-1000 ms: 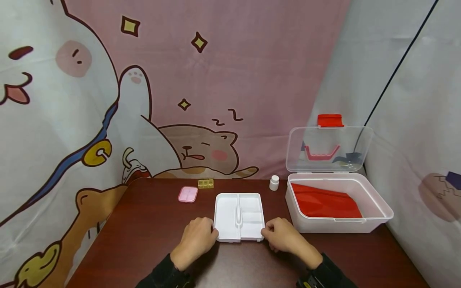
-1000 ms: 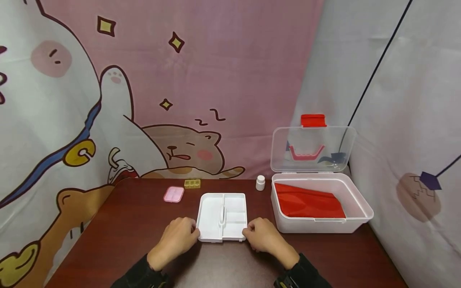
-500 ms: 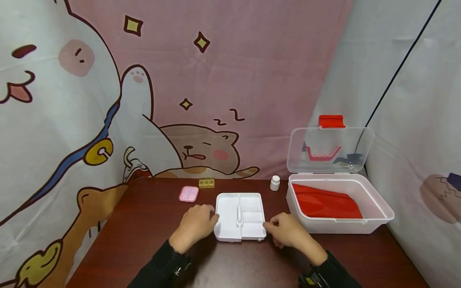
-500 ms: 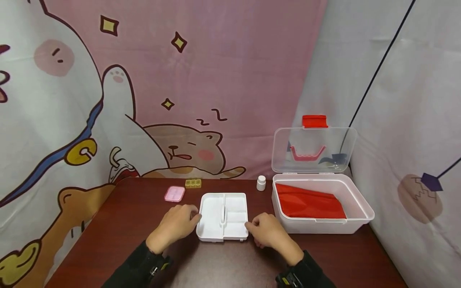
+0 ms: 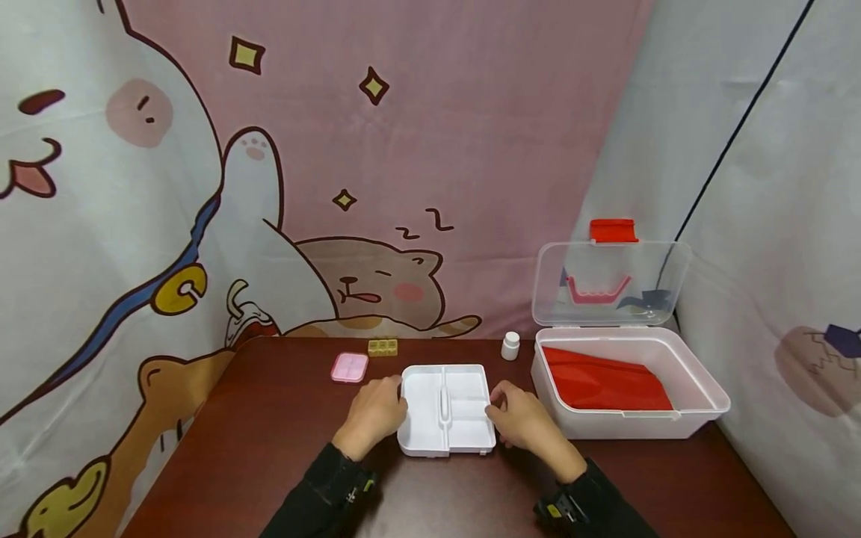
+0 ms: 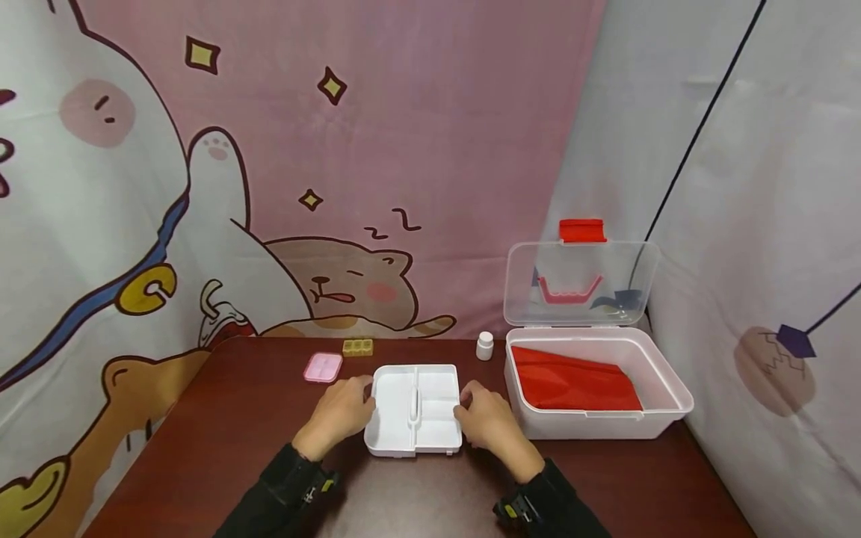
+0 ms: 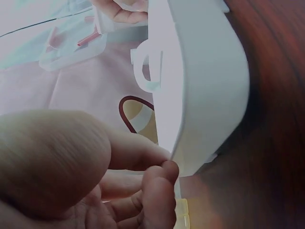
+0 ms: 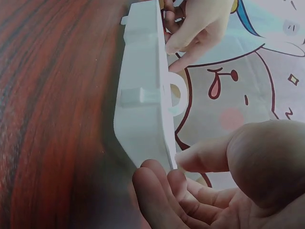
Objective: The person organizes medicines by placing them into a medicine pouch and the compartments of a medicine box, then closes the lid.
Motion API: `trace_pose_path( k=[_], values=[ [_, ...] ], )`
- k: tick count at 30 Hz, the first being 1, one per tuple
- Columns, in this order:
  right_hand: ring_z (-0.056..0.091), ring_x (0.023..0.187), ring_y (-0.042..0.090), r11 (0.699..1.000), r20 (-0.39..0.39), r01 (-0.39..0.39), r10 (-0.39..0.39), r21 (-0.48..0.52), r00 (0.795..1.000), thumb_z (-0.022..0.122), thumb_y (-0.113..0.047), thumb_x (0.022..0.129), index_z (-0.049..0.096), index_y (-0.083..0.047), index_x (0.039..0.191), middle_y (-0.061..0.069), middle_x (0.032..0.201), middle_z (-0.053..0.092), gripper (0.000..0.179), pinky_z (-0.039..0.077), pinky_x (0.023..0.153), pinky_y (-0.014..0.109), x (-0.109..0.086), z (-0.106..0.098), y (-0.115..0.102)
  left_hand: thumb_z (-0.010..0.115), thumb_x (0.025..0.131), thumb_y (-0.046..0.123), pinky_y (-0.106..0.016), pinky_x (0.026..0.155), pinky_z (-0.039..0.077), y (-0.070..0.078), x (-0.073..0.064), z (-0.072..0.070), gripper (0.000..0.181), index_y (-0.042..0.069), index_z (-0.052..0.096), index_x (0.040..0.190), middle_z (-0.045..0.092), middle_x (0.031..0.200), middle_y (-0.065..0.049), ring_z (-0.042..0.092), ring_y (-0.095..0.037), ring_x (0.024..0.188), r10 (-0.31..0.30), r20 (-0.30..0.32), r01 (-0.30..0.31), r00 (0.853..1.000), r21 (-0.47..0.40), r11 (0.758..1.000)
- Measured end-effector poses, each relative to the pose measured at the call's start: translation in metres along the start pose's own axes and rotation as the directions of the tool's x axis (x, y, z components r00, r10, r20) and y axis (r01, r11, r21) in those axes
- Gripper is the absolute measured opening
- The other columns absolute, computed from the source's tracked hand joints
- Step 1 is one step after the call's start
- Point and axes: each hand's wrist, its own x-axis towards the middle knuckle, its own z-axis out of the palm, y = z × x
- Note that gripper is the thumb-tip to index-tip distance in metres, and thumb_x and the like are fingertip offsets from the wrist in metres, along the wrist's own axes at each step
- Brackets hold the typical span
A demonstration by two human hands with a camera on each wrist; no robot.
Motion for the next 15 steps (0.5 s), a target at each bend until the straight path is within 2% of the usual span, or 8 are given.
trace_pose_path(
  k=[3, 7, 15],
  values=[
    [0.062, 0.051, 0.021, 1.0, 0.01, -0.011, 0.01, 0.022, 1.0, 0.071, -0.018, 0.103, 0.065, -0.011, 0.115, 0.006, 0.07, 0.062, 0.015, 0.055, 0.052, 0.033, 0.003, 0.004, 0.003, 0.07, 0.1, 0.013, -0.061, 0.093, 0.062, -0.002, 0.0, 0.0, 0.039, 0.0, 0.073, 0.137, 0.079, 0.126, -0.024, 0.077, -0.04, 0.105, 0.006, -0.009, -0.006, 1.0, -0.013, 1.0],
    [0.064, 0.052, 0.022, 0.997, 0.021, -0.033, 0.032, 0.068, 0.999, 0.071, -0.016, 0.103, 0.064, -0.01, 0.116, 0.008, 0.073, 0.062, 0.016, 0.058, 0.052, 0.033, 0.004, 0.007, 0.008, 0.071, 0.1, 0.014, -0.061, 0.097, 0.061, -0.003, -0.001, 0.003, 0.041, 0.0, 0.072, 0.139, 0.078, 0.13, -0.024, 0.076, -0.041, 0.109, 0.003, 0.001, -0.003, 1.0, -0.029, 1.0],
    [0.064, 0.055, 0.024, 0.991, 0.041, -0.026, 0.021, 0.131, 0.999, 0.07, -0.013, 0.103, 0.06, -0.006, 0.128, 0.009, 0.08, 0.064, 0.028, 0.061, 0.052, 0.036, 0.007, 0.01, 0.011, 0.072, 0.099, 0.016, -0.06, 0.09, 0.062, -0.005, 0.002, 0.005, 0.039, 0.002, 0.074, 0.136, 0.08, 0.122, -0.022, 0.077, -0.04, 0.104, -0.016, -0.011, 0.016, 1.0, 0.017, 1.0]
  ],
)
